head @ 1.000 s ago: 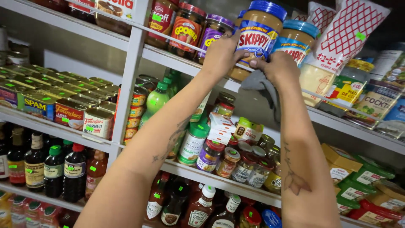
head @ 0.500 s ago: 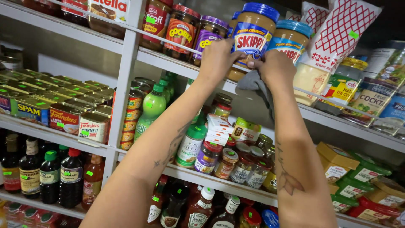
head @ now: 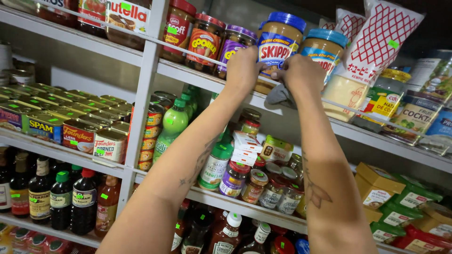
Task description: Wiping grocery jars with a cloth and placing them onto shelves in an organized manner.
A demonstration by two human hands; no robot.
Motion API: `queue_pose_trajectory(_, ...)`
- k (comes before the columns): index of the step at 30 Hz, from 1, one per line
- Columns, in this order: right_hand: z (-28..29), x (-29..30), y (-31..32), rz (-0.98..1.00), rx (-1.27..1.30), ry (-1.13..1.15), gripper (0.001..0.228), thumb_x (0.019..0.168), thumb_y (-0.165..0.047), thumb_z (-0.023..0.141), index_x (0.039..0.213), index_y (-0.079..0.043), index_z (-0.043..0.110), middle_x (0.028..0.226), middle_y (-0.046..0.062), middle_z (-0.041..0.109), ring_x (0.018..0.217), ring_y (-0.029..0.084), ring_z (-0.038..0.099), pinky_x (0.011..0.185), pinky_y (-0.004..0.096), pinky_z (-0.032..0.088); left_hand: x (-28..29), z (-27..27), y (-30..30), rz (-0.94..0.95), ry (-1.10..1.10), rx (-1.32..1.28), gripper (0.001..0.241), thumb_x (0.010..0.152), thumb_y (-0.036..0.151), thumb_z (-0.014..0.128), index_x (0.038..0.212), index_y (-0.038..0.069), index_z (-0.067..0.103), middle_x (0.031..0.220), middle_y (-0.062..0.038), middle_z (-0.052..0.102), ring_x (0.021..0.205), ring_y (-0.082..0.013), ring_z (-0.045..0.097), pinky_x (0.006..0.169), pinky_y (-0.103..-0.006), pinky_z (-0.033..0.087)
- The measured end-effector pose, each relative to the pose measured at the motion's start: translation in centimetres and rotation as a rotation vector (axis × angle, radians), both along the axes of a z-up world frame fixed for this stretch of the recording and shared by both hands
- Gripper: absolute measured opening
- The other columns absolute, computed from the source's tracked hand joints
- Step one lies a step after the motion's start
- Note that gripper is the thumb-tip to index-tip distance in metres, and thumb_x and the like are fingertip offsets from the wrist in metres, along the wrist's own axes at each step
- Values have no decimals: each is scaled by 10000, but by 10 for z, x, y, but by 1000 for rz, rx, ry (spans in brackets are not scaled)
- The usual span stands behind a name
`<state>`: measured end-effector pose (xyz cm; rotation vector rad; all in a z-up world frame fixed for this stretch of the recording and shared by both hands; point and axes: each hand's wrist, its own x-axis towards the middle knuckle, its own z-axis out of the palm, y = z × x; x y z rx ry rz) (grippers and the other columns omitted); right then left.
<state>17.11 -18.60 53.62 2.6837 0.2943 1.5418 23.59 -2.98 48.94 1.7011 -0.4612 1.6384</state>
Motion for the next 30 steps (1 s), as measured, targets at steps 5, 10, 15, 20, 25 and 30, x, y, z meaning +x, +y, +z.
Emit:
queue_pose_trajectory(5,4,8,-1,-36,-15,92,436,763,-499,855,983,-127,797,952,170,747,912,367,713,758,516,539,23,-5,-2,26,-28,30,158,761,165,812,775,34,723,795,-224,709,798,-428,700,703,-533,553)
queue_pose_trajectory(10,6,13,3,-86,-28,109,454,776,-473,860,1004,-87,789,1017,184,745,955,379,714,797,506,549,22,-4,-1,85,-19,83,51,798,83,715,762,57,740,785,-208,708,784,-412,703,710,-527,558)
queue_pose_trajectory(15,8,15,5,-114,-73,92,504,754,-462,882,1023,-48,778,1054,202,738,991,384,709,822,491,555,9,-4,4,79,-70,152,113,772,40,680,823,81,772,771,-198,712,767,-399,708,698,-522,560)
queue_pose_trajectory(20,3,11,-1,-62,30,132,458,732,-469,884,983,-98,791,1023,176,739,966,377,710,806,500,547,-14,-6,6,14,-181,246,185,827,174,674,948,62,758,952,-170,759,753,-374,718,650,-509,556)
queue_pose_trajectory(25,-25,-2,-13,166,12,-18,306,886,-443,735,999,-167,803,974,143,758,893,378,713,757,504,553,-39,-23,8,105,-10,407,495,957,418,635,1167,-25,701,1032,-225,732,815,-388,721,707,-491,569)
queue_pose_trajectory(30,-24,-18,-10,-10,-42,48,401,1058,-500,533,1073,-214,814,971,167,756,900,395,709,813,531,544,-28,-27,3,269,-157,529,553,875,361,635,1203,-83,668,1263,-306,654,826,-400,728,745,-473,589)
